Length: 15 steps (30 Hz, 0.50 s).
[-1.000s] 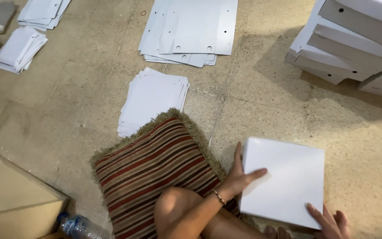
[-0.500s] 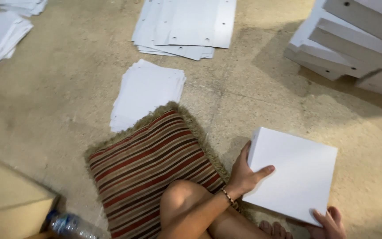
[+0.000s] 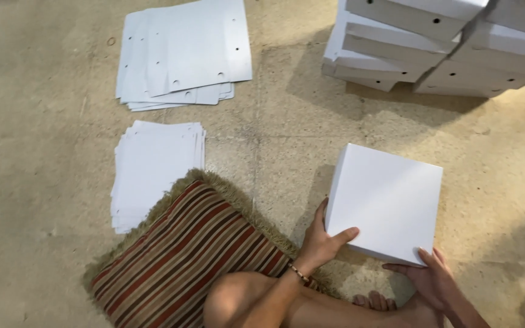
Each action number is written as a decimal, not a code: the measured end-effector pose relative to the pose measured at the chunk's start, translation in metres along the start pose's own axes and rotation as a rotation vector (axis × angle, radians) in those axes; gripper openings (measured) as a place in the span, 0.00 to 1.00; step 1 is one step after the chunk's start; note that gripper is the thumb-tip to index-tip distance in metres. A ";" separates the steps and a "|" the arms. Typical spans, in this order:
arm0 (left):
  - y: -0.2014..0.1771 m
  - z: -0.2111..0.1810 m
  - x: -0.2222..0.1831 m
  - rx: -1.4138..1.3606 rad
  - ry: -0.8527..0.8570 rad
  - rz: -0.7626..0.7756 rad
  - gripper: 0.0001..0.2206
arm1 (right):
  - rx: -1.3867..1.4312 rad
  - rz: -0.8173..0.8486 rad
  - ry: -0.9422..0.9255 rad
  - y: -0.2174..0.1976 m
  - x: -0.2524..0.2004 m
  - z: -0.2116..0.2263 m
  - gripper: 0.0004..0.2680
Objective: Assembling cardboard boxes from flat templates by folding and tucking flaps
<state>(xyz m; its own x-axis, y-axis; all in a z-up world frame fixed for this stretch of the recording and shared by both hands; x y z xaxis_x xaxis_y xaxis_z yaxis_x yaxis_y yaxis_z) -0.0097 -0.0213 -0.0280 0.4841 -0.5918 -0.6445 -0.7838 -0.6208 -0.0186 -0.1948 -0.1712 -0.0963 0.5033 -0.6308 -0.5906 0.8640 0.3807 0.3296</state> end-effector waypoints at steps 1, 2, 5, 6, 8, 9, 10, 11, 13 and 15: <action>0.000 -0.001 -0.001 -0.024 -0.002 0.010 0.45 | 0.002 0.013 0.000 -0.001 0.001 -0.001 0.16; 0.000 -0.001 -0.002 -0.048 -0.004 0.020 0.45 | 0.003 0.026 0.000 -0.003 0.002 -0.002 0.17; 0.002 0.007 0.000 -0.079 -0.056 -0.005 0.44 | 0.015 0.054 -0.031 -0.009 0.008 -0.007 0.15; 0.003 0.013 0.005 -0.079 -0.052 0.001 0.44 | 0.015 0.050 -0.037 -0.010 0.010 -0.007 0.15; 0.000 0.022 0.016 -0.270 0.034 -0.093 0.33 | 0.079 0.039 -0.002 -0.013 0.014 -0.011 0.17; 0.001 0.025 0.018 -0.266 0.033 -0.085 0.33 | 0.083 0.032 -0.006 -0.018 0.016 -0.013 0.17; 0.000 0.025 0.021 -0.330 0.083 -0.108 0.26 | 0.117 0.079 -0.013 -0.019 0.017 -0.015 0.14; -0.002 0.024 0.023 -0.394 0.135 -0.136 0.20 | 0.151 0.131 -0.019 -0.020 0.020 -0.017 0.11; -0.003 0.024 0.023 -0.383 0.121 -0.168 0.18 | 0.147 0.118 -0.034 -0.020 0.019 -0.016 0.10; -0.005 0.027 0.025 -0.373 0.105 -0.199 0.16 | 0.141 0.104 -0.048 -0.022 0.020 -0.018 0.09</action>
<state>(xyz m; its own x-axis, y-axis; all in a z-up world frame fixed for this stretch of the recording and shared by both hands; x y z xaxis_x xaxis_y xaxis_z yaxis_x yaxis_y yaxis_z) -0.0045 -0.0192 -0.0651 0.6635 -0.4794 -0.5745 -0.4866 -0.8597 0.1553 -0.2043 -0.1804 -0.1288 0.5869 -0.6261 -0.5134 0.7996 0.3486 0.4890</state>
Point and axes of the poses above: each hand's wrist, its own x-axis towards the middle knuckle, its own y-axis out of the palm, z = x × y, the point moved 5 cm from there along x, towards the middle knuckle, and after that the axes turned 5 degrees about -y, right-handed, at the moved point
